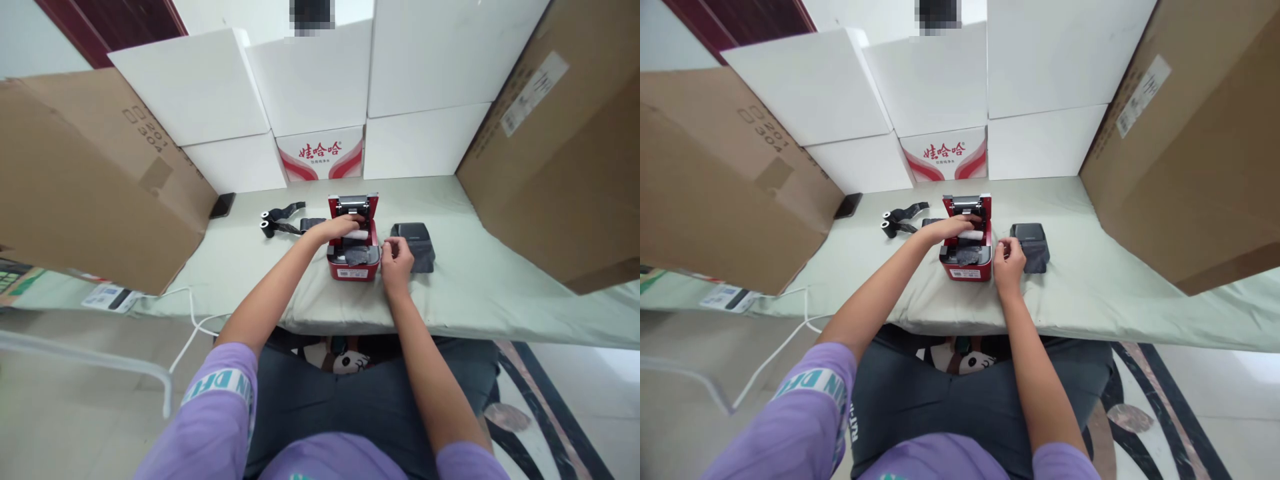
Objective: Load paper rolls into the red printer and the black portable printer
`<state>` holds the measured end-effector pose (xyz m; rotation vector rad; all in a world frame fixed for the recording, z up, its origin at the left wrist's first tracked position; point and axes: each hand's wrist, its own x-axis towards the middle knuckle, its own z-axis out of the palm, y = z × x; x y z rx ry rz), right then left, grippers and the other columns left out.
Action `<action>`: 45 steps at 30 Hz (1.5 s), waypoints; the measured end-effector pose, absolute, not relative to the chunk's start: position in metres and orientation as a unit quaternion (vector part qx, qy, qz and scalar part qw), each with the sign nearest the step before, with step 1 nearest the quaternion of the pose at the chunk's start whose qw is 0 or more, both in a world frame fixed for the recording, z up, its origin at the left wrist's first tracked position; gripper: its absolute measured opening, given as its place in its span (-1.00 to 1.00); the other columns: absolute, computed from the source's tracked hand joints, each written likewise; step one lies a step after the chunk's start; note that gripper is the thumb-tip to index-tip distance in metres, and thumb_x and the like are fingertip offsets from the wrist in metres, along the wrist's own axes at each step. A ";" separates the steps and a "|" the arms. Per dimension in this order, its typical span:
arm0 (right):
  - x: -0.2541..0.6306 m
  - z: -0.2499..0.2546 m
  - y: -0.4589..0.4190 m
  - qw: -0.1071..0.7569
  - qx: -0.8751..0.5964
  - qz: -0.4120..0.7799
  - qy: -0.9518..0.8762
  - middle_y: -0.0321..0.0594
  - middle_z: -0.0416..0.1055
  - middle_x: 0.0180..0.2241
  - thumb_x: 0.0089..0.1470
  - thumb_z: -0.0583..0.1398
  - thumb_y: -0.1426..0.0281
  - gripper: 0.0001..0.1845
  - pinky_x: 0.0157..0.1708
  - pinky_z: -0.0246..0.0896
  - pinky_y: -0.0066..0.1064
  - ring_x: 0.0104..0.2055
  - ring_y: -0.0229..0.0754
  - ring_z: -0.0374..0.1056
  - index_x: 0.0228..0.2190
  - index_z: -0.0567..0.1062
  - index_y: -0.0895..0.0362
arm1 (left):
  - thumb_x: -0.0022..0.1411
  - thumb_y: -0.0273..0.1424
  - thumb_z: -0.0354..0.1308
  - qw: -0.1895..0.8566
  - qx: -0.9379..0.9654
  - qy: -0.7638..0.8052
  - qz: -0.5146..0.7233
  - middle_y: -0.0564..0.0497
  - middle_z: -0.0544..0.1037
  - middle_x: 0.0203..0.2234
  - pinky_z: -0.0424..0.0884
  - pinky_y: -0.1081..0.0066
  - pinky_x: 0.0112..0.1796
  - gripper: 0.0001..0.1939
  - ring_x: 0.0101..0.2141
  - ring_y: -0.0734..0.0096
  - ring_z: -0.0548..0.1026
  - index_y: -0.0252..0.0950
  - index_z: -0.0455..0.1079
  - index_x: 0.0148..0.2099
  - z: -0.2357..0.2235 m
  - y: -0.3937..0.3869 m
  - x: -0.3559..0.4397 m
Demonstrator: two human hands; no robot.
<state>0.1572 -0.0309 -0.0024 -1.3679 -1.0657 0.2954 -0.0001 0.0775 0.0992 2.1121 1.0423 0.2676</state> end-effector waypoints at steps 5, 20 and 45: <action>0.158 -0.004 -0.030 0.635 -0.601 0.124 -0.469 -0.27 0.43 -0.43 0.16 0.12 0.27 -0.83 -0.33 0.19 -0.33 -0.42 -0.17 0.29 -0.34 0.45 0.09 | 0.14 -0.45 -0.05 0.436 0.791 0.423 0.077 -0.07 0.44 0.28 0.23 0.27 0.29 -0.35 0.24 0.16 0.38 -0.32 0.42 0.28 0.104 0.080 -0.004; 0.159 -0.003 -0.031 0.635 -0.605 0.120 -0.466 -0.22 0.47 -0.38 0.18 0.10 0.24 -0.79 -0.25 0.21 -0.30 -0.33 -0.11 0.35 -0.33 0.45 0.09 | 0.39 -0.27 -0.15 0.178 0.867 0.451 -0.119 -0.26 0.34 0.33 -0.05 -0.24 0.31 -0.45 0.31 -0.13 0.26 -0.34 0.32 0.31 0.110 0.064 0.023; 0.157 0.005 -0.039 0.643 -0.549 0.117 -0.521 -0.15 0.49 -0.23 0.28 0.05 0.22 -0.70 -0.05 0.27 -0.19 -0.14 -0.05 0.40 -0.23 0.51 0.10 | 0.45 -0.44 -0.02 0.056 0.907 0.346 0.233 -0.03 0.70 -0.10 0.03 -0.01 0.28 -0.67 -0.05 0.26 0.59 -0.09 0.55 0.04 0.084 -0.017 -0.042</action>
